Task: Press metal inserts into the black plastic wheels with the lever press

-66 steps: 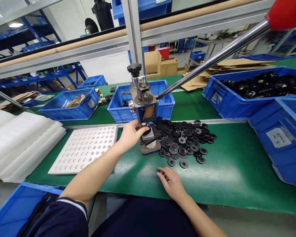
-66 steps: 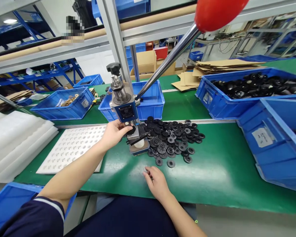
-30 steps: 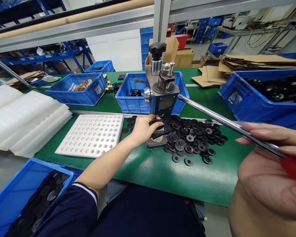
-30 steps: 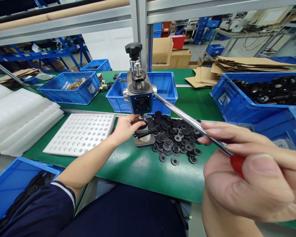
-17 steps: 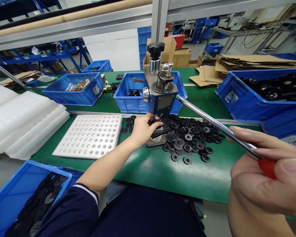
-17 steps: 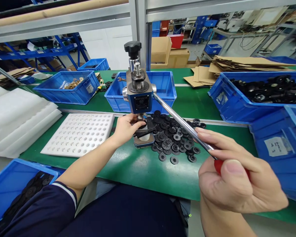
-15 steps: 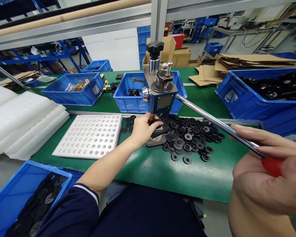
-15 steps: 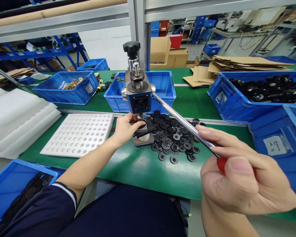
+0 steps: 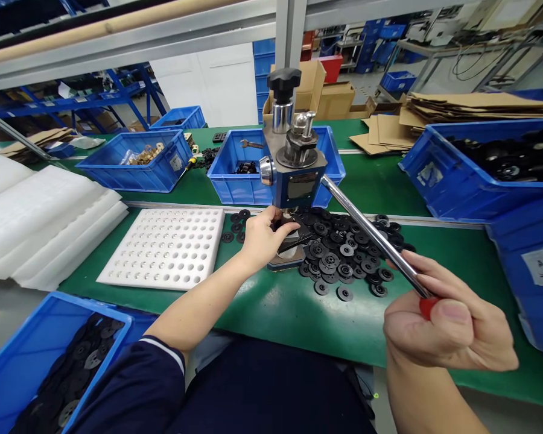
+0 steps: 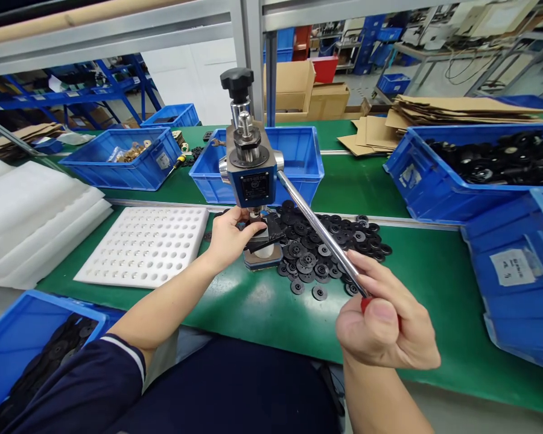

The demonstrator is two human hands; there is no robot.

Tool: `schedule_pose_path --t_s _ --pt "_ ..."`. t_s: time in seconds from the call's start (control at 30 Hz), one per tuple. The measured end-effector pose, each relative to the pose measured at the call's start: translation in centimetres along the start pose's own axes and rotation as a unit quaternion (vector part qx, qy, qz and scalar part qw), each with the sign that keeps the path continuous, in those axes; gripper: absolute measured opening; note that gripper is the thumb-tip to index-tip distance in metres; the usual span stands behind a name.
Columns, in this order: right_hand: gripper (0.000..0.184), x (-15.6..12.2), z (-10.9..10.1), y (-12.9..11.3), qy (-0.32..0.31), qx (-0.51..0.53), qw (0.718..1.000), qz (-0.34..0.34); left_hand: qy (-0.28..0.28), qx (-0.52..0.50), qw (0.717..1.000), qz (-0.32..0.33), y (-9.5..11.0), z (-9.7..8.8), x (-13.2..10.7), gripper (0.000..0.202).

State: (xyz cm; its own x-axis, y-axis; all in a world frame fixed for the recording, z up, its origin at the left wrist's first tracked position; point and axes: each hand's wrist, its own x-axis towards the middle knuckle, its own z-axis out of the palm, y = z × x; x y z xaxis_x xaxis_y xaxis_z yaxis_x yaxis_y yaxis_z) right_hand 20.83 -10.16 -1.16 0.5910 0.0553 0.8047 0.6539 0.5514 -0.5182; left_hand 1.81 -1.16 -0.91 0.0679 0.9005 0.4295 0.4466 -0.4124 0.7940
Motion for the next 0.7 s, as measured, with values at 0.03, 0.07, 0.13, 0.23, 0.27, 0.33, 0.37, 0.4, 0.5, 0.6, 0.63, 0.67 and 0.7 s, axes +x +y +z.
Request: schedule_pose_path --t_s 0.03,0.07,0.13,0.23,0.27,0.33,0.37,0.4,0.5,0.6,0.63,0.67,0.7 --pt "0.016 -0.4 0.0 0.4 0.021 0.015 0.999 -0.024 0.001 -0.002 1.0 0.001 0.0 0.0 0.0 0.015" --pt "0.015 -0.7 -0.1 0.8 0.027 0.025 0.999 -0.039 0.002 -0.005 1.0 0.001 0.1 0.0 0.0 0.015" --pt "0.018 -1.6 -0.5 1.6 0.008 0.028 0.999 -0.045 0.004 -0.009 1.0 -0.003 0.2 0.1 0.1 0.014" --pt "0.022 -2.9 -1.5 2.8 -0.044 0.015 0.998 -0.041 0.008 -0.005 1.0 -0.008 0.3 0.1 0.0 0.014" --pt "0.023 -3.2 -1.8 3.1 -0.063 0.006 0.997 -0.038 0.01 -0.002 1.0 -0.008 0.3 0.2 0.0 0.014" --pt "0.024 -3.8 -2.2 3.4 -0.095 -0.013 0.995 -0.032 0.009 0.001 1.0 -0.004 0.2 0.3 0.0 0.015" --pt "0.025 -4.0 -2.3 3.5 -0.102 -0.016 0.994 -0.034 0.008 0.001 1.0 -0.001 0.2 0.3 0.0 0.014" --pt "0.024 -4.0 -2.3 3.5 -0.105 -0.013 0.994 -0.039 0.006 -0.002 1.0 0.002 0.0 0.4 0.0 0.014" --pt "0.023 -3.7 -2.3 2.9 -0.11 0.002 0.993 -0.048 0.001 -0.013 1.0 0.01 -0.3 0.4 0.1 0.015" --pt "0.023 -2.6 -2.4 1.8 -0.148 -0.029 0.988 -0.023 -0.001 -0.023 1.0 0.015 -0.6 0.5 0.3 0.018" --pt "0.023 -2.2 -2.6 1.4 -0.162 -0.042 0.986 -0.017 -0.001 -0.024 1.0 0.014 -0.7 0.5 0.3 0.02" --pt "0.023 -1.8 -2.8 1.1 -0.175 -0.055 0.983 -0.015 0.001 -0.025 1.0 0.013 -0.7 0.5 0.3 0.021" --pt "0.022 -1.5 -3.1 0.8 -0.185 -0.065 0.98 -0.015 0.004 -0.025 1.0 0.011 -0.8 0.6 0.3 0.023"
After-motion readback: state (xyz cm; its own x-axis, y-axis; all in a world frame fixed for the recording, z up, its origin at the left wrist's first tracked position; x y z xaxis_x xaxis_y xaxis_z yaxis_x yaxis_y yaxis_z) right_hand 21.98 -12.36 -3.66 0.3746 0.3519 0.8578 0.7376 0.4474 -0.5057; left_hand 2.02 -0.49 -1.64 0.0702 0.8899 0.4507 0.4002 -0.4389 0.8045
